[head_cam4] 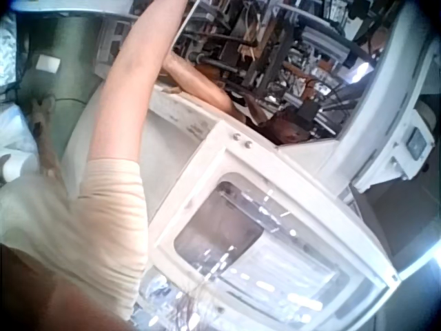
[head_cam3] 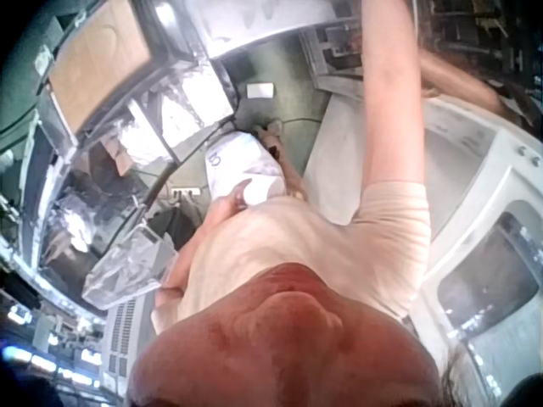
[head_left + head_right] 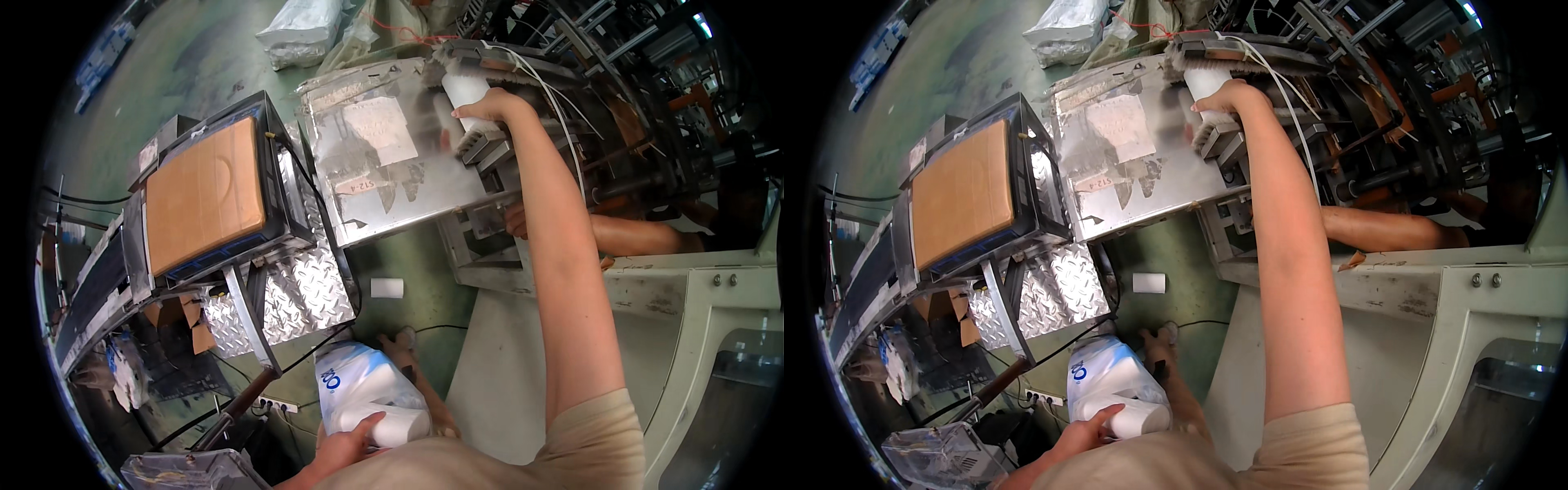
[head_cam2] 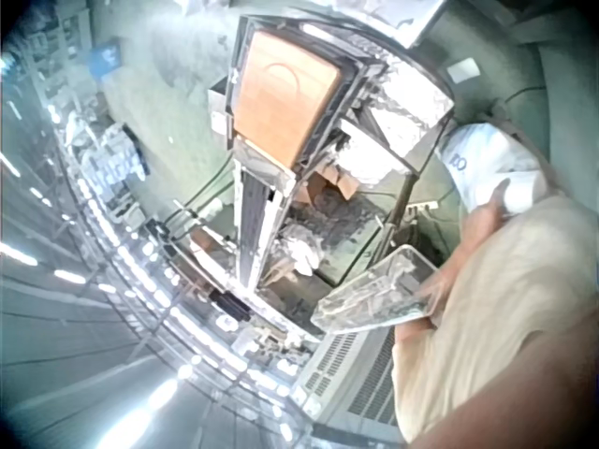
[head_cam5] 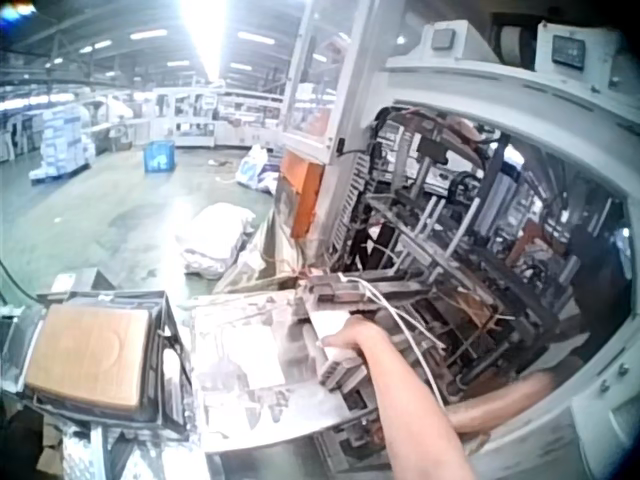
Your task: The person collects white paper rolls from a manufacturing machine, places them into a plastic bag, and then hands the bag to a colleague who continues the packaging process.
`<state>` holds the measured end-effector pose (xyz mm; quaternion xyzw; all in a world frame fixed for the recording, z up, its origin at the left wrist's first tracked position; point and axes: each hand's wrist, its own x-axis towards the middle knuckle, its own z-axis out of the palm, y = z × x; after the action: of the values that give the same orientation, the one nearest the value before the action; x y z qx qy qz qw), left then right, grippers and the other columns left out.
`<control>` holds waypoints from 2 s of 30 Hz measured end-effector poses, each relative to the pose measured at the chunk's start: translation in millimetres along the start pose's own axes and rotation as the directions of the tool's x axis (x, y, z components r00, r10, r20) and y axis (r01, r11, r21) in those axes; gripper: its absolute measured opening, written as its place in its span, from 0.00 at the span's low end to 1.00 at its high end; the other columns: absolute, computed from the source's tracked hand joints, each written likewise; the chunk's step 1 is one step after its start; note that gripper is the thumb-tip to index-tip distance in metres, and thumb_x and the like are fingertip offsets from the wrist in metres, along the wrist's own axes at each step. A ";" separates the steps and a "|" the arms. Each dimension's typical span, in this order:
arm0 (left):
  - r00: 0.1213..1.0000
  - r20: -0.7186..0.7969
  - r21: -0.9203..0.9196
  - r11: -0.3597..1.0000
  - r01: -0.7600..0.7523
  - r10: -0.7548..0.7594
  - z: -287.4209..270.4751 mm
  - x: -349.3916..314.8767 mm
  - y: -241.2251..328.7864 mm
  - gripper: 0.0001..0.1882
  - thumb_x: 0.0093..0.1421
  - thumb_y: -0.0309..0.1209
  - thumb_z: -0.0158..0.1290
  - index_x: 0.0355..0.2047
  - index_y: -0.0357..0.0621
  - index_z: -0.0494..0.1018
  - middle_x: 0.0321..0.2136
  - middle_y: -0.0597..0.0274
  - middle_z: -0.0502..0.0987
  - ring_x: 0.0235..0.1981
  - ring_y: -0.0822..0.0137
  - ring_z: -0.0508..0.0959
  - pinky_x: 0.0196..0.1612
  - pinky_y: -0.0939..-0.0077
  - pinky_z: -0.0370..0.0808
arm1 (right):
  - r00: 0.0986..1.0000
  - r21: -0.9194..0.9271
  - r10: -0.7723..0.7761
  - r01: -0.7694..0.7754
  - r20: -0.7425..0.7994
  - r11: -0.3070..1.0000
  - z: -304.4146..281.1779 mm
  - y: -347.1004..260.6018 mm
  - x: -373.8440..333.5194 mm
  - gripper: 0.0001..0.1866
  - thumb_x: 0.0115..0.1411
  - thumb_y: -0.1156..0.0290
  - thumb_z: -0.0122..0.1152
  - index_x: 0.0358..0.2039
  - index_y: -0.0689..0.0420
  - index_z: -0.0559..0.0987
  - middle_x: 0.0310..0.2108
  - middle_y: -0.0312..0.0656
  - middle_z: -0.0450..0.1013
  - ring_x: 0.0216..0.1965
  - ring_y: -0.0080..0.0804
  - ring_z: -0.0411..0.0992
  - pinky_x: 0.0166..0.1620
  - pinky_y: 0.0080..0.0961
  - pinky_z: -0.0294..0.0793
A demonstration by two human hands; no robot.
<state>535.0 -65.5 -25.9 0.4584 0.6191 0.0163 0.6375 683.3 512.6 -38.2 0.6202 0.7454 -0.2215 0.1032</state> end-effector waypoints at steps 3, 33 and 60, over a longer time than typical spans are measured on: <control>1.000 0.002 0.017 1.000 0.001 -0.001 -0.8 -2.7 -0.1 0.33 0.48 0.31 0.58 0.55 0.62 0.59 0.22 0.59 0.73 0.24 0.62 0.74 0.30 0.72 0.70 | 0.999 0.018 -0.025 0.024 0.037 1.000 0.8 1.5 2.3 0.47 0.33 0.40 0.66 0.47 0.65 0.71 0.49 0.52 0.66 0.49 0.40 0.67 0.50 0.27 0.65; 0.962 -0.041 0.222 0.941 -0.254 0.269 1.6 -48.0 -14.1 0.35 0.49 0.44 0.57 0.56 0.55 0.57 0.23 0.49 0.76 0.27 0.52 0.77 0.30 0.64 0.73 | 0.850 0.957 -0.504 0.255 -0.153 0.138 138.2 -50.7 -362.3 0.50 0.29 0.75 0.74 0.55 0.57 0.57 0.50 0.38 0.62 0.53 0.29 0.59 0.56 0.27 0.55; 0.666 0.335 0.271 0.609 -0.746 0.666 3.1 -59.6 -53.5 0.13 0.51 0.44 0.57 0.19 0.51 0.71 0.11 0.63 0.71 0.15 0.62 0.74 0.18 0.73 0.69 | 0.790 0.912 -0.461 -0.310 0.404 0.268 251.5 -28.2 -550.5 0.40 0.45 0.56 0.66 0.55 0.61 0.61 0.48 0.43 0.65 0.50 0.31 0.63 0.51 0.25 0.62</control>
<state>494.3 -133.3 -12.6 0.7809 0.3092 0.0991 0.5336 740.8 -90.3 -18.1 0.4050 0.4090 -0.8146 -0.0716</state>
